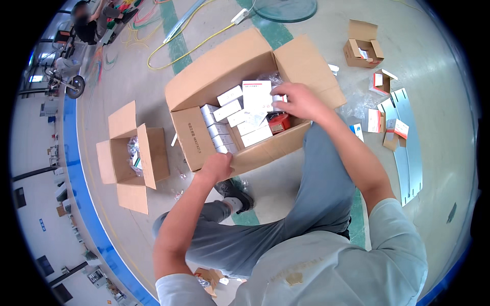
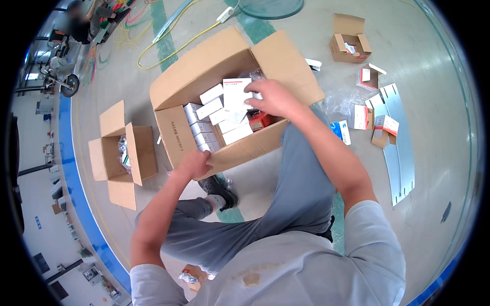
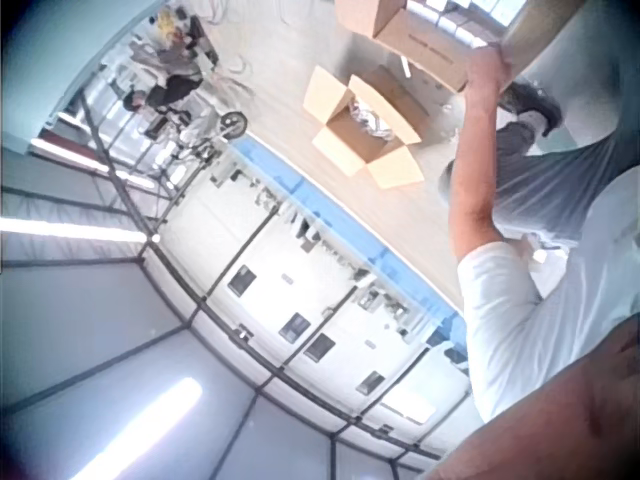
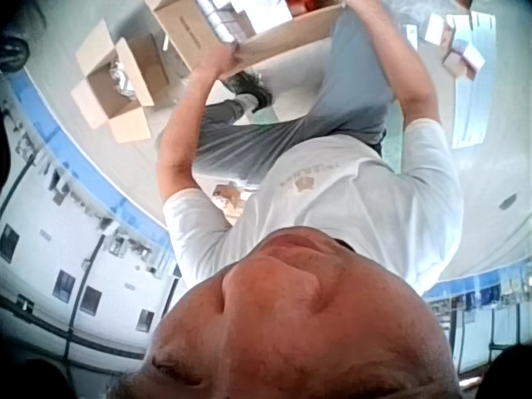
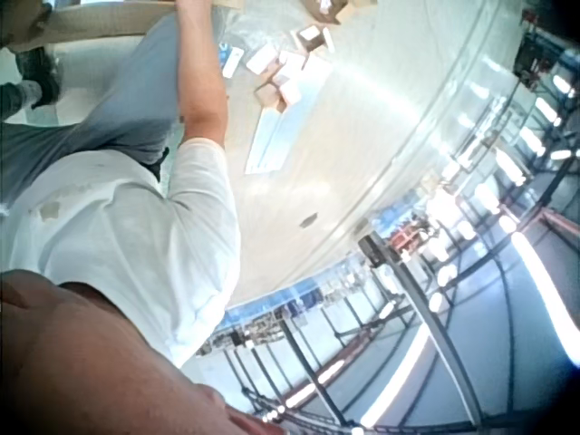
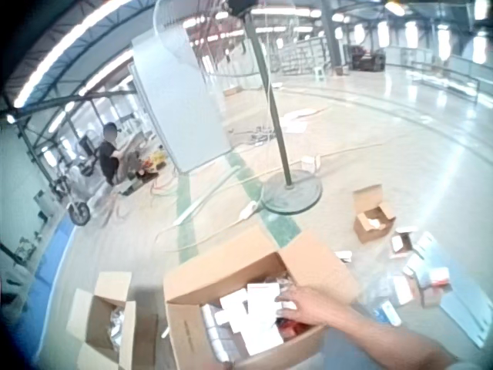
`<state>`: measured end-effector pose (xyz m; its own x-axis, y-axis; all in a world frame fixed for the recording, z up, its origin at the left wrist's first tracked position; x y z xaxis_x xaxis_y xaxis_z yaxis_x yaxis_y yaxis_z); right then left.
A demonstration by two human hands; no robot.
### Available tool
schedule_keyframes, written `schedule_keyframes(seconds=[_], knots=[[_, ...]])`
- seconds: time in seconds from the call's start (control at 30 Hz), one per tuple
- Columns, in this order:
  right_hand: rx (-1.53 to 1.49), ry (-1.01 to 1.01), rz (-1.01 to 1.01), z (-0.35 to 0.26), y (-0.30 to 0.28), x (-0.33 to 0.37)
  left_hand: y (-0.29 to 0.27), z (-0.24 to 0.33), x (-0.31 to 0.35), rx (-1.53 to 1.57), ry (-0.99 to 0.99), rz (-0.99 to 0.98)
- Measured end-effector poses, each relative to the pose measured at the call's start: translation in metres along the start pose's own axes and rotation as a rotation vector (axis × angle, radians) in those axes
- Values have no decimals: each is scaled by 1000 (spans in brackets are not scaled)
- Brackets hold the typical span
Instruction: The person sits on the floor and sorts small boxes and plastic-wrapped items from a large cardboard box into smaller boxes or piles. They pick up items, inspect them, and place them into designated areas.
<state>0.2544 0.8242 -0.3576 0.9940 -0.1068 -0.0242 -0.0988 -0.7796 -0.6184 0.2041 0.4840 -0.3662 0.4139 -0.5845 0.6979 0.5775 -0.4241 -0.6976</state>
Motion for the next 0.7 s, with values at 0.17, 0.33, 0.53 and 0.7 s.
schedule_keyframes(seconds=[0.17,0.33,0.53,0.7], knots=[[350,164,-297,26,57,-42,-50,37,62,147,124,90],[719,149,-413,43,102,-81,-83,63,93,258,205,80],[721,58,-450,63,115,-97,-67,57,105,168,254,64],[727,80,-344,61,130,-91,-76,46,101,136,286,84]])
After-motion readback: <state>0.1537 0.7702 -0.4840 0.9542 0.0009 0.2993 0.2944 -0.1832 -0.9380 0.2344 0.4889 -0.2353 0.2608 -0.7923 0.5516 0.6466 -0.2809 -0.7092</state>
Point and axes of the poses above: each hand's wrist, its own x-axis away from the middle knuckle, its own y-axis out of the palm, z = x × y, the point moved 3 cm from there along -x, towards the middle knuckle, and after that the axes turned 4 degrees about x, right-handed, at the moved point
